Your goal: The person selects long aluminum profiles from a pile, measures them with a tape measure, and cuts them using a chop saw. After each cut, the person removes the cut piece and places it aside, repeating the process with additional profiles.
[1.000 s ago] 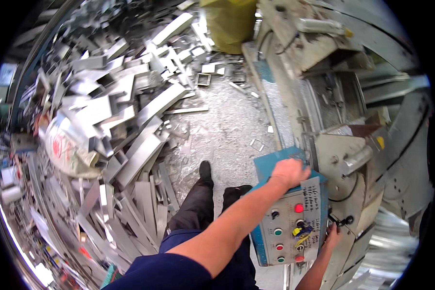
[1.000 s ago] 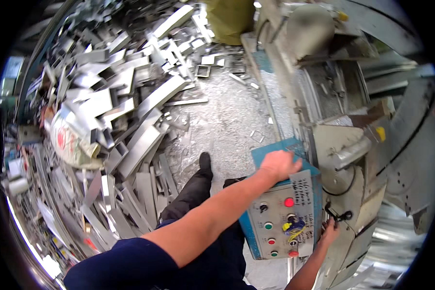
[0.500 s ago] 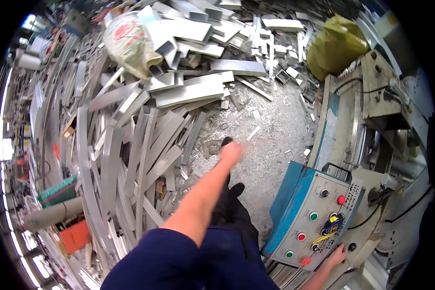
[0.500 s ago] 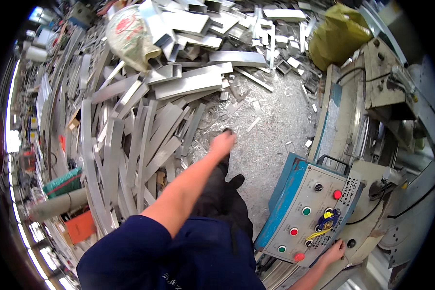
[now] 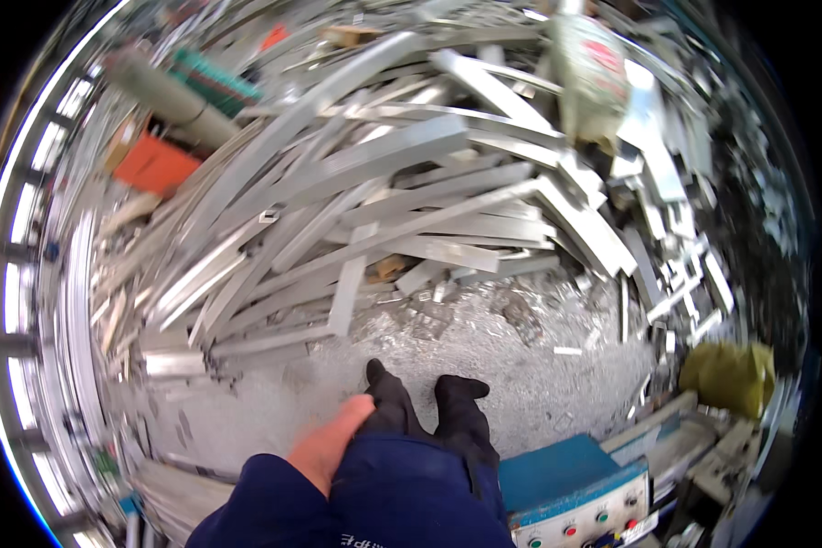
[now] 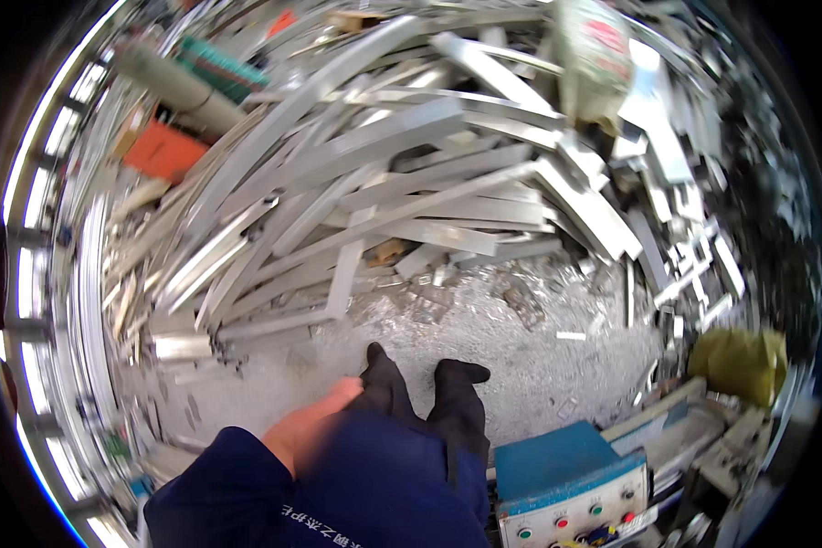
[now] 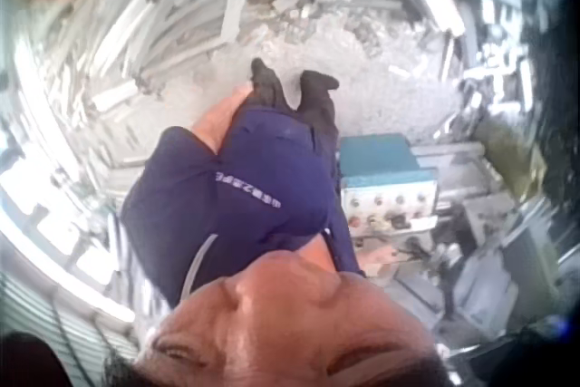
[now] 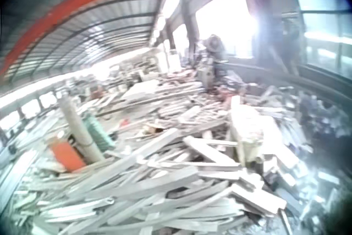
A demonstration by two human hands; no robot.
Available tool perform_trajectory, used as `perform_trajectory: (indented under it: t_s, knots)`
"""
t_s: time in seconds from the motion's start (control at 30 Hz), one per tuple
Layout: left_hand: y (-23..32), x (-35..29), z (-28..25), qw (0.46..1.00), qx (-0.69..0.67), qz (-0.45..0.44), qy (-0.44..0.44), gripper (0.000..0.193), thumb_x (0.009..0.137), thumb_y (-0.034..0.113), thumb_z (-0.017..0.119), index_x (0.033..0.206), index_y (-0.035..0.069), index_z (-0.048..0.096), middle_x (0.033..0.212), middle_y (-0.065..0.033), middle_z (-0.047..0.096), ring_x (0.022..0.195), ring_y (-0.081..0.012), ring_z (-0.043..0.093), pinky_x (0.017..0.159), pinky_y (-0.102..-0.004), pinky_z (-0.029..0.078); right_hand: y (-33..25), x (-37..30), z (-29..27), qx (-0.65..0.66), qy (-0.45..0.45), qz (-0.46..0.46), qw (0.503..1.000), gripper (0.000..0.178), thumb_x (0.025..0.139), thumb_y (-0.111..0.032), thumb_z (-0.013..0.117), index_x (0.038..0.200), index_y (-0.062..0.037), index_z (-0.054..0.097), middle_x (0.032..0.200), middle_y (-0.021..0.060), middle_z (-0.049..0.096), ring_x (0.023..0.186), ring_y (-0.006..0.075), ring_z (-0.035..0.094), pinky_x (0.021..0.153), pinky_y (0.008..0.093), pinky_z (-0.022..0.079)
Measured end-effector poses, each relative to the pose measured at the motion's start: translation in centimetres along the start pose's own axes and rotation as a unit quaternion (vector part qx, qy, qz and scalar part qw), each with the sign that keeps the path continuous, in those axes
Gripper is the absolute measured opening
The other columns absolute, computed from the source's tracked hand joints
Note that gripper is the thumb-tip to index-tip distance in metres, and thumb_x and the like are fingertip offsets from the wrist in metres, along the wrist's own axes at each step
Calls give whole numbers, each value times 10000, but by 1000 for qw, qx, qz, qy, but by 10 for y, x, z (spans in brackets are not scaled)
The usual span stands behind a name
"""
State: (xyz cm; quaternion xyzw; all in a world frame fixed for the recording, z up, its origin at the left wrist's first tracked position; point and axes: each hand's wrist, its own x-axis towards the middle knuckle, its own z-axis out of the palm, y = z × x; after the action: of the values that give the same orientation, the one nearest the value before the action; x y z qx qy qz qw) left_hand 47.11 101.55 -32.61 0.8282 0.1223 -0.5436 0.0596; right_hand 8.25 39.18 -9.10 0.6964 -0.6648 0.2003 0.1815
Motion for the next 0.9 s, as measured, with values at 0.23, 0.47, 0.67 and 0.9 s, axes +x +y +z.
perform_trajectory:
  t_s: [0.23,0.47,0.67,0.9]
  knots:
    - [-88,-56,7,989,-120,41,80,300,875,228,485,1008,48,683,1063,-174,689,1003,-359,659,850,-490,520,-247,40,7,257,-81,-337,902,299,938,-218,588,1100,27,641,1017,163,677,832,285,649,699,423,535]
    - [-223,-53,45,953,-254,-35,164,287,847,281,552,965,49,672,990,-184,686,956,-379,650,827,-493,516,-432,-157,9,297,-408,-488,712,306,843,-57,628,1117,77,605,1060,170,650,1005,227,608,890,343,485]
    - [-356,-54,103,856,-486,-34,172,316,830,294,581,938,8,663,959,-221,670,916,-416,638,787,-489,508,-492,-356,-132,176,-563,-552,589,339,816,-203,655,1073,18,655,933,129,656,750,194,647,526,301,516]
    - [-387,-51,205,742,-617,-133,224,315,816,314,602,878,19,690,849,-234,674,850,-413,652,755,-497,513,-595,-442,-182,83,-548,-643,529,353,774,-260,697,1018,-6,685,815,139,698,653,208,667,629,342,530]
